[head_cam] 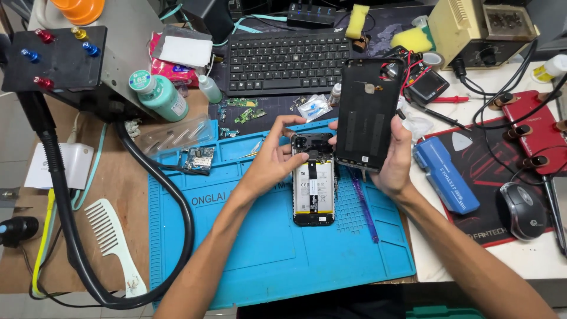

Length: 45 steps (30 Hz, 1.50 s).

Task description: A person uses a screwdriver and their hands to disassemble a mobile phone, removing screws and internal components on a repair mat.

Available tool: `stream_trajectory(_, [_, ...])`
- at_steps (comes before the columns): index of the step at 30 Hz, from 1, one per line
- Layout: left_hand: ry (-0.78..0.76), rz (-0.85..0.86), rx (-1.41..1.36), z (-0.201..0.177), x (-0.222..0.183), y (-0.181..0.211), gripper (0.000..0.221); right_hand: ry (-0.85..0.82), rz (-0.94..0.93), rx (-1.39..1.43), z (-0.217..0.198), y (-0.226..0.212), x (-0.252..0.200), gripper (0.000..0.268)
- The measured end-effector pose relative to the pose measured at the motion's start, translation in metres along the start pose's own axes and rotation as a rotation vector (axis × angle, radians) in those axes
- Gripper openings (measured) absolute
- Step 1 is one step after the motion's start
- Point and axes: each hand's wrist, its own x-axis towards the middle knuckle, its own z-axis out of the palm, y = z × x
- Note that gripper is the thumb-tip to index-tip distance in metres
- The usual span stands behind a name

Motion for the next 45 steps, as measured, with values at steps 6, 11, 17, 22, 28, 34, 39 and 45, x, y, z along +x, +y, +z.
stream_trajectory(6, [-0.02, -0.125, -0.218, 0.003, 0.003, -0.003, 0.069, 0.046, -0.049, 0.065, 0.004, -0.003, -0.004, 0.067])
stream_trajectory(11, [-0.05, -0.213, -0.252, 0.001, 0.004, -0.01, 0.031, 0.057, -0.095, 0.039, 0.01, -0.01, -0.009, 0.063])
stream_trajectory(17, [-0.153, -0.302, -0.207, 0.008, -0.006, 0.013, 0.038, 0.079, -0.093, 0.036, 0.013, -0.01, -0.011, 0.06])
stream_trajectory(22, [-0.194, -0.31, -0.158, 0.009, -0.002, 0.007, 0.055, 0.102, -0.08, 0.059, 0.011, -0.009, -0.011, 0.056])
stream_trajectory(28, [0.032, -0.227, -0.225, -0.017, 0.007, -0.025, 0.048, 0.08, -0.093, -0.015, 0.0, -0.004, -0.005, 0.064])
stream_trajectory(34, [0.134, -0.096, -0.515, -0.018, 0.01, -0.021, 0.047, -0.005, -0.081, -0.133, 0.021, -0.01, -0.013, 0.056])
stream_trajectory(39, [0.172, -0.05, -0.587, -0.022, 0.012, -0.034, 0.048, -0.135, 0.059, -0.289, 0.03, 0.005, -0.021, 0.061])
stream_trajectory(45, [0.252, -0.119, -0.679, -0.013, 0.01, -0.018, 0.042, -0.188, -0.001, -0.346, 0.015, 0.013, -0.022, 0.066])
